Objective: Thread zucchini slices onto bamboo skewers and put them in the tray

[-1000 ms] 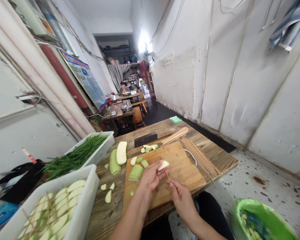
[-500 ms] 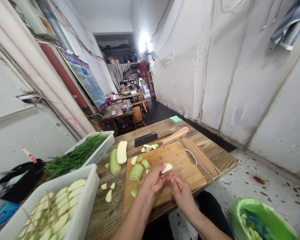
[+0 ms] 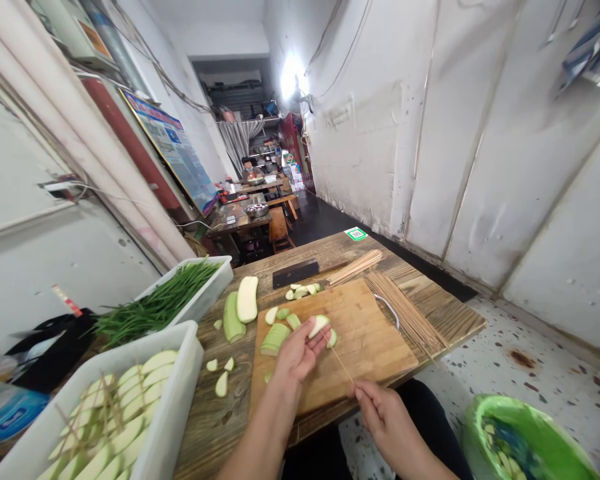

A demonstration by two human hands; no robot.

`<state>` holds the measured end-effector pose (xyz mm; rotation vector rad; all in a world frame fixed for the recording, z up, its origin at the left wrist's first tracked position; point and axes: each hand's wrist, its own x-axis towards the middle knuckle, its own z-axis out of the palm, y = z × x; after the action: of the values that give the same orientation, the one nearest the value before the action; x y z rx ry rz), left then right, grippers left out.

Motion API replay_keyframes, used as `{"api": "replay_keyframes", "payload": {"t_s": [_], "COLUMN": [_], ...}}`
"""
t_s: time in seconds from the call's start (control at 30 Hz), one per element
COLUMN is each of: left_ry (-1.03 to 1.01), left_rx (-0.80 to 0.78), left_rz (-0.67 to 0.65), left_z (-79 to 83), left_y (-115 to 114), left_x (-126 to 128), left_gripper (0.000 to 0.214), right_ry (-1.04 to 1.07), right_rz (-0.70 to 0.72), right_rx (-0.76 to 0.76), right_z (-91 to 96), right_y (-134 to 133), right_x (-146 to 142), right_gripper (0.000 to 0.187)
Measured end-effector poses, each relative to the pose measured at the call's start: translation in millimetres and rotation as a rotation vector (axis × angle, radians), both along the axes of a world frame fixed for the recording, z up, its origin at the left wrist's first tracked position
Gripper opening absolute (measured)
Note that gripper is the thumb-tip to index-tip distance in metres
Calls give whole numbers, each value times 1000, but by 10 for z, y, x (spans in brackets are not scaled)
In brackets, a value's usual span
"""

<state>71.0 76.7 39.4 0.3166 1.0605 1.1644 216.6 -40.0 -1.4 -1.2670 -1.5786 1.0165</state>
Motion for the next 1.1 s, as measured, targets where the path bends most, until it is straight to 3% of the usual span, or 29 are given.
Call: {"api": "replay_keyframes", "payload": {"t_s": [0.17,0.23,0.3,0.37,0.47,0.53,0.6,0.67,0.73,0.87,1.1], "left_ry": [-21,4,152,507,1290,1721,1945,2012,2019,1998,1881], "left_rx": [-24,48,189,383,645,632,514,417,382,441,613], "left_rz": [-197,-265,-310,-248,-98,-189,-385,-563,-652,-702,-744], "left_z": [-118,-160,-170,-140,-56,-10,10,6,-9,-15,-4], "left_y": [-347,-458,-480,-395,-109,111,295,417,486,547,616], "left_x": [348,447,441,316,-9,-222,-379,-475,-525,-574,-705], "left_gripper": [3,10,20,30,38,46,48,46,40,31,41], "right_ry": [52,66,89,111,114,105,99,92,86,86,80], "right_rz": [-84,-104,-113,-118,-127,-132,-137,-134,-130,-125,-87], "right_rx": [37,49,44,32,15,13,16,16,16,13,12], "right_z": [-6,-5,-16,-41,-89,-114,-128,-133,-129,-103,-72], "right_y": [168,233,265,266,251,251,259,265,264,249,225], "right_x": [19,50,88,118,137,135,132,133,135,136,121], "right_gripper": [31,30,29,28,28,29,30,30,30,30,30]}}
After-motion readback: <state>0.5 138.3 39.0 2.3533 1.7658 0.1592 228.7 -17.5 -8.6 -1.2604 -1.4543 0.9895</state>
